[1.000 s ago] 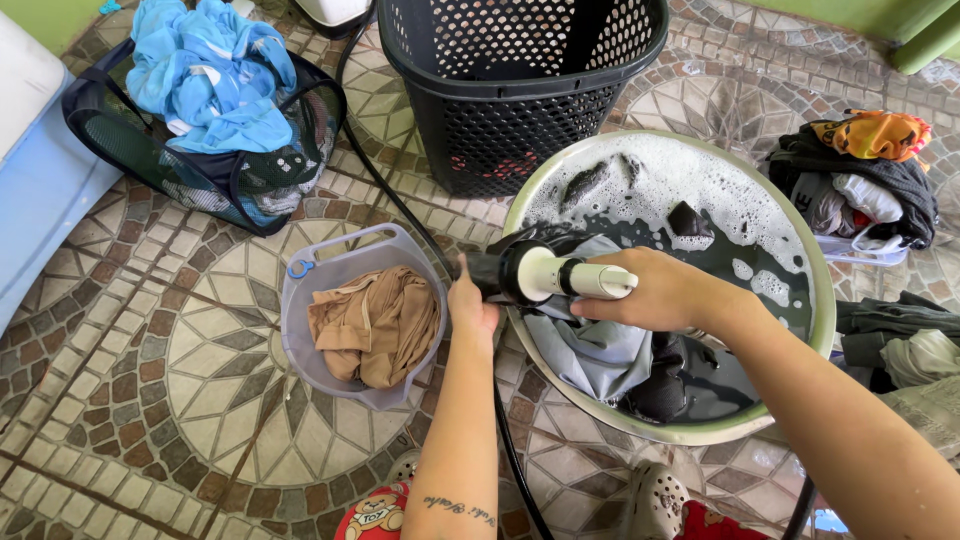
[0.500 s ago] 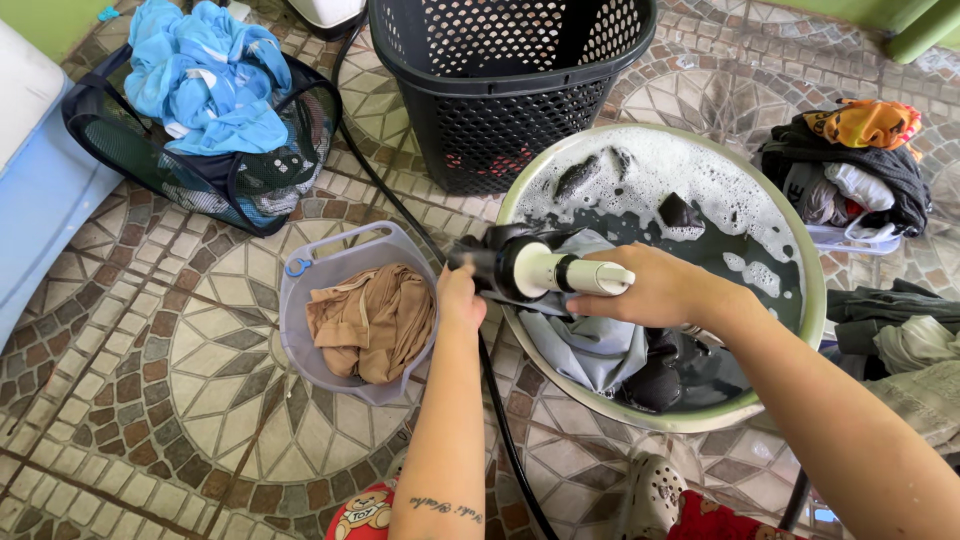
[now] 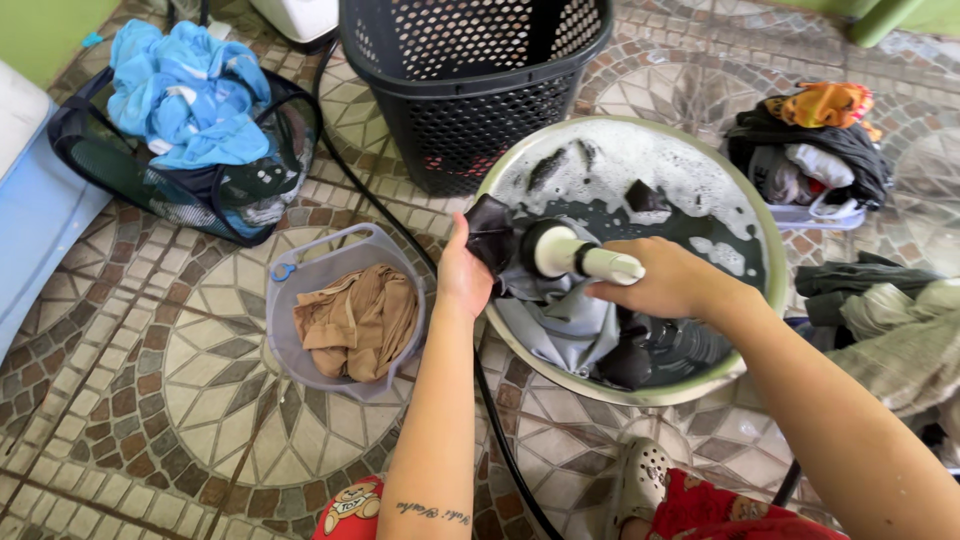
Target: The person washes clothes by hand in a basin of soapy water using a hose to spray water.
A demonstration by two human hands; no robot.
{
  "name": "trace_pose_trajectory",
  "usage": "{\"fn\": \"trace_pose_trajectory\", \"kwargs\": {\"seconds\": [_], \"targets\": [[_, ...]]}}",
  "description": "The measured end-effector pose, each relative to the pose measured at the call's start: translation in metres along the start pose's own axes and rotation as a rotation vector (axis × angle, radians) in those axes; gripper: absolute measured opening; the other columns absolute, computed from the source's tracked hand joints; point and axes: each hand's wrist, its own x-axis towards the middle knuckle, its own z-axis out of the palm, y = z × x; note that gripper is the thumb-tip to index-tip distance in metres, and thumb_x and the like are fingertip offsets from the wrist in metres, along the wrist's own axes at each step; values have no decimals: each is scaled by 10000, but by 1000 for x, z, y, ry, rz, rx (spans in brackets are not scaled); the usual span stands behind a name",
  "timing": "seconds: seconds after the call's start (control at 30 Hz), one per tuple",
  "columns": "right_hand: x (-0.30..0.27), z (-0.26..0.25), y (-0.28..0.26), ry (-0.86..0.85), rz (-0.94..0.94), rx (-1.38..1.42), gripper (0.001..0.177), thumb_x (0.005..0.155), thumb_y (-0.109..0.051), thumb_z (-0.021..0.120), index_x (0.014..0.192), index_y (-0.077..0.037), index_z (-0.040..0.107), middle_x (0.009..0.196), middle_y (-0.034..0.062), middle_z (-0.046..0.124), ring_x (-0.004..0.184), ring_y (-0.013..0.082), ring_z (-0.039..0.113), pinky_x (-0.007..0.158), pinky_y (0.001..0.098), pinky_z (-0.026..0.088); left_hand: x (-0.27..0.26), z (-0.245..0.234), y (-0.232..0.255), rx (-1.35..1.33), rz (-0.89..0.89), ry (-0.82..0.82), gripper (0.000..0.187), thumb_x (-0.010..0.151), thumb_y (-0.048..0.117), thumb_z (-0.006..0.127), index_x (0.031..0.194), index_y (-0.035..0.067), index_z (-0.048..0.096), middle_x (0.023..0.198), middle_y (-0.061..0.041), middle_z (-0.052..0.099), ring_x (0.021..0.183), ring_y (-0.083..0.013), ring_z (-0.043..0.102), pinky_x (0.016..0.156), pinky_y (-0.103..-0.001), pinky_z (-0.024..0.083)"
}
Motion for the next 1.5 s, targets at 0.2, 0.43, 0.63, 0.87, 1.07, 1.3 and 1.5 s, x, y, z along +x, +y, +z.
{"fn": "trace_pose_trajectory", "kwargs": {"seconds": [0.2, 0.43, 0.63, 0.87, 1.07, 1.3, 1.5], "targets": [[-42, -2, 84, 174, 193, -39, 383, 768, -419, 757, 997, -119, 694, 877, 170, 753, 862, 393, 717, 760, 483, 546, -2, 32, -18, 19, 65, -137, 580, 1005, 481, 551, 1452, 113, 512, 1408, -39, 617, 1305, -218, 575, 1144, -410, 419], [-81, 21, 186, 241, 501, -230, 549, 823, -529, 761, 1033, -35, 645, 952, 226, 735, 947, 455, 685, 826, 525, 532, 10, 15, -18, 108, 80, -88, 662, 1004, 575, 515, 1429, 67, 533, 1353, -72, 652, 1237, -247, 612, 1108, -423, 451], [-90, 40, 224, 389, 384, -162, 704, 678, -544, 870, 1066, -7, 631, 1034, 223, 699, 1012, 401, 666, 862, 467, 534, 0, 25, 16, 258, 90, -148, 923, 926, 789, 314, 1450, 63, 540, 1386, -77, 638, 1257, -236, 607, 1125, -420, 452], [-89, 17, 218, 97, 483, -73, 796, 509, -371, 986, 1147, -46, 638, 1087, 172, 706, 1052, 326, 683, 915, 427, 544, -25, 59, 46, 299, -11, -185, 1151, 791, 912, 267, 1551, 72, 472, 1528, -89, 565, 1377, -254, 561, 1198, -425, 406], [-86, -2, 208, -223, 481, -91, 1276, 465, -344, 1034, 1529, -155, 356, 1405, 149, 604, 1320, 303, 577, 1089, 404, 461, -34, 88, 56, 190, -86, -260, 1196, 763, 945, 289, 1545, 60, 473, 1517, -128, 556, 1391, -314, 539, 1191, -496, 417], [-68, -11, 166, 65, 381, -83, 1014, 717, -579, 834, 1536, -179, 391, 1507, 191, 511, 1369, 369, 516, 1107, 458, 431, -42, 115, 52, 164, -154, -377, 1216, 771, 960, 260, 1542, 55, 515, 1528, -138, 555, 1397, -317, 531, 1200, -499, 393], [-51, 29, 159, 150, 479, -278, 769, 905, -383, 684, 1578, -218, 353, 1255, 273, 654, 1129, 431, 658, 983, 501, 517, -40, 121, 44, 46, -215, -438, 1201, 800, 960, 252, 1516, 38, 536, 1533, -137, 559, 1416, -318, 522, 1223, -509, 377]]}}
